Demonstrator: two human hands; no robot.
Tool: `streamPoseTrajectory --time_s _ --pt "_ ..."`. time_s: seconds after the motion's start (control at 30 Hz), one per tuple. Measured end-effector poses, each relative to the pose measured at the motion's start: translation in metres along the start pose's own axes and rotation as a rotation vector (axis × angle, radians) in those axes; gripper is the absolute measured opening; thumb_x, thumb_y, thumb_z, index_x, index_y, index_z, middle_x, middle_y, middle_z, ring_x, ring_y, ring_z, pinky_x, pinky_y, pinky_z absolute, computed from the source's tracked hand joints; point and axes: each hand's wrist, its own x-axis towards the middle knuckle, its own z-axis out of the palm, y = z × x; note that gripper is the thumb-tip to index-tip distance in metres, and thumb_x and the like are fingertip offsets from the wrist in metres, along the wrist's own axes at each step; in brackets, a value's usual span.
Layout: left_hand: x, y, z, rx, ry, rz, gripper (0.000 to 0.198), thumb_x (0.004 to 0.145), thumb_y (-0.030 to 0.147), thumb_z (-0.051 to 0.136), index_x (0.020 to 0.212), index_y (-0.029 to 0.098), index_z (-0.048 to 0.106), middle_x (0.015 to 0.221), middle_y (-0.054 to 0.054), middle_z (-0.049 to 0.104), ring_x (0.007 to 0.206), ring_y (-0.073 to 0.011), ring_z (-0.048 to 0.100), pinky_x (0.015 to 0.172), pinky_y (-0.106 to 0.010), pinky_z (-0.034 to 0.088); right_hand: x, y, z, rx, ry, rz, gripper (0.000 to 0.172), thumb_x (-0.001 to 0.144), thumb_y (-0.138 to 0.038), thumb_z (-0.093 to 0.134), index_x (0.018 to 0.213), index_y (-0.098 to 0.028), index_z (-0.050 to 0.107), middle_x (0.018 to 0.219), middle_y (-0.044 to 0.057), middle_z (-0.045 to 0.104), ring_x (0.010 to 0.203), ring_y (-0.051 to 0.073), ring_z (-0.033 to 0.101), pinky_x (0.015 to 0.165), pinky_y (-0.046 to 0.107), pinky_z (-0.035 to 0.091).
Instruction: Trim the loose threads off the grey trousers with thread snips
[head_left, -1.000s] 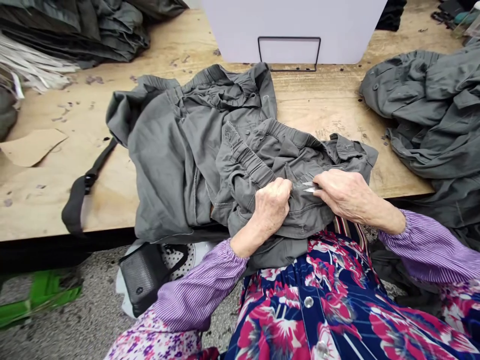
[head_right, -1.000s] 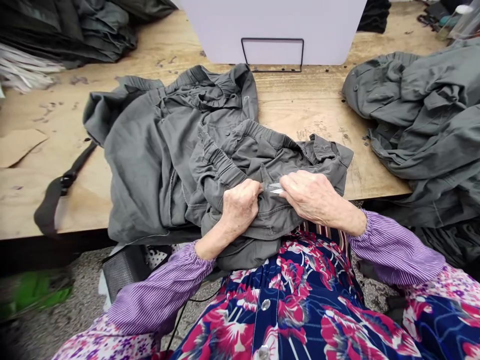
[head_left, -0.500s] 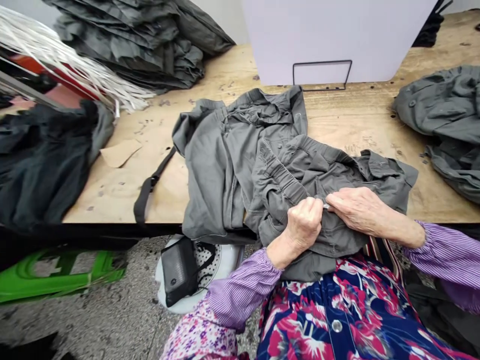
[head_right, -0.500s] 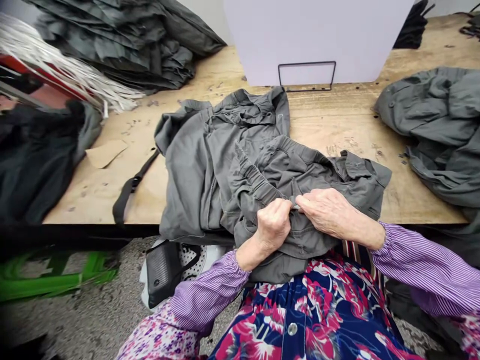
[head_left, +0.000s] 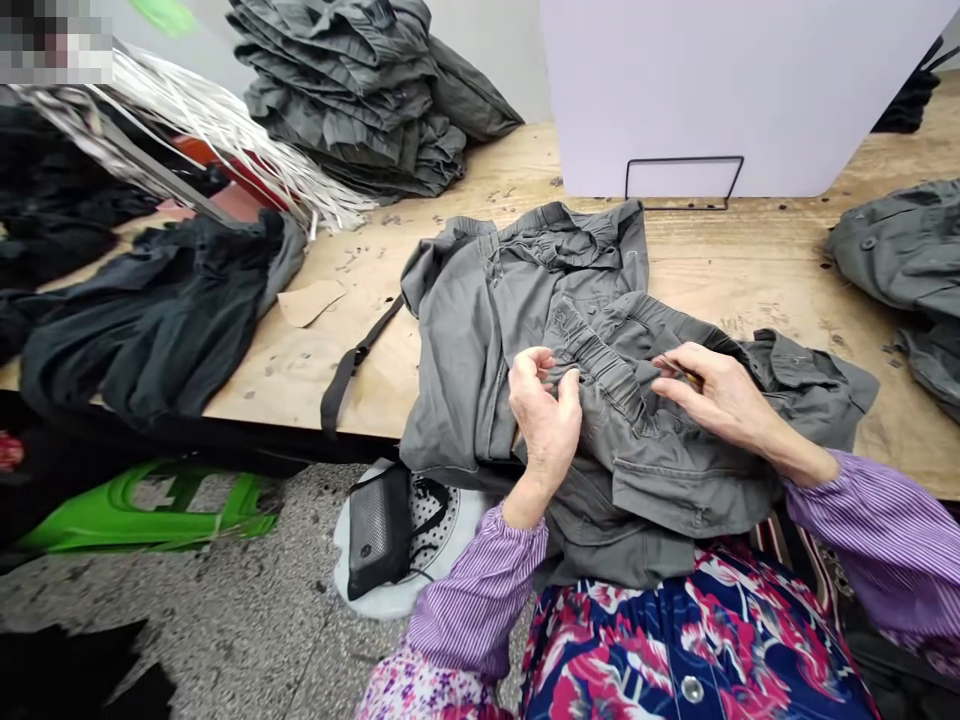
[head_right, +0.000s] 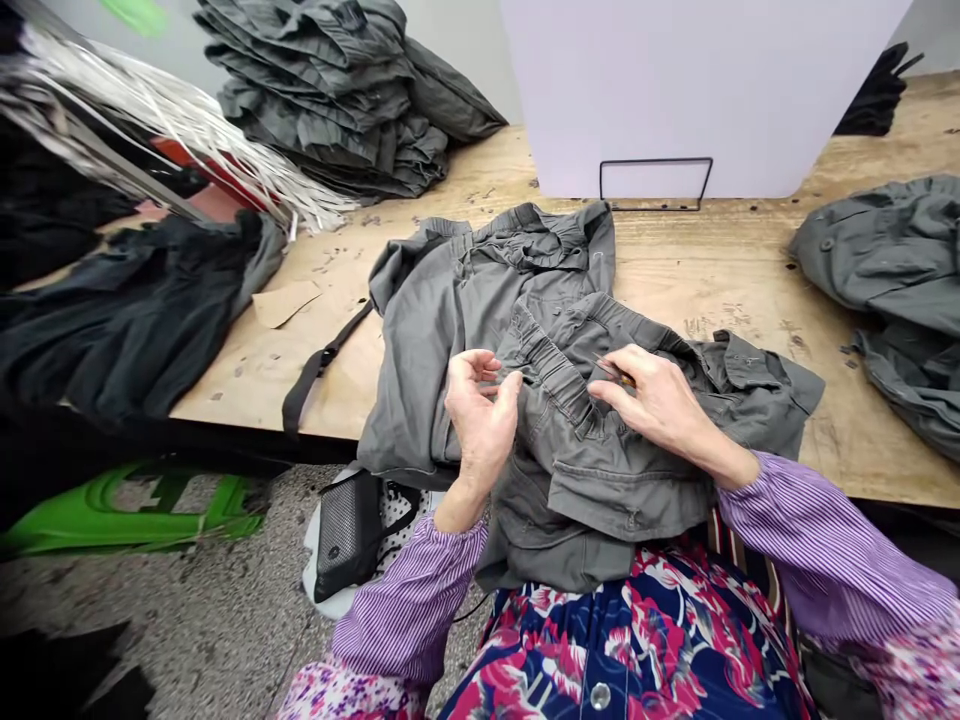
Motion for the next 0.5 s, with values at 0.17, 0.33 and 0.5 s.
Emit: streamPoseTrajectory --time_s 0.17,0.33,0.5 --pt "-0.010 -0.009 0.006 -0.057 -0.148 -0.005 0.025 0.068 0.009 0.062 0.092 0.016 0.056 0.091 -0.004 0.058 0.087 -0.0144 0.057 0.079 -0.028 0.047 0.038 -0.006 0.036 0.619 -0.189 0.215 0.036 0.066 -0.047 0.067 0.067 -0.014 0.052 0.060 -0.003 0.050 0.055 0.008 0.043 0.052 0.022 0.033" --pt "-0.012 -0.007 -0.001 -0.012 -0.190 0.122 0.019 0.077 0.011 0.056 0.094 0.017 0.063 0.090 -0.004 0.057 0.088 -0.0146 0.057 0.081 -0.029 0.046 0.034 -0.003 0.044 1.014 -0.242 0.355 0.036 0.060 -0.037 0.074 0.072 -0.016 0.048 0.054 -0.009 0.040 0.043 0.002 0.028 0.040 0.018 0.017" --pt "-0.016 0.004 -0.005 -0.063 -0.238 0.058 0.023 0.076 0.016 0.061 0.098 0.016 0.061 0.088 -0.004 0.058 0.077 -0.0127 0.056 0.070 -0.025 0.047 0.009 0.004 0.028 1.133 -0.220 0.335 0.030 0.064 -0.030 0.074 0.075 -0.017 0.050 0.059 -0.008 0.045 0.045 0.002 0.033 0.040 0.016 0.021"
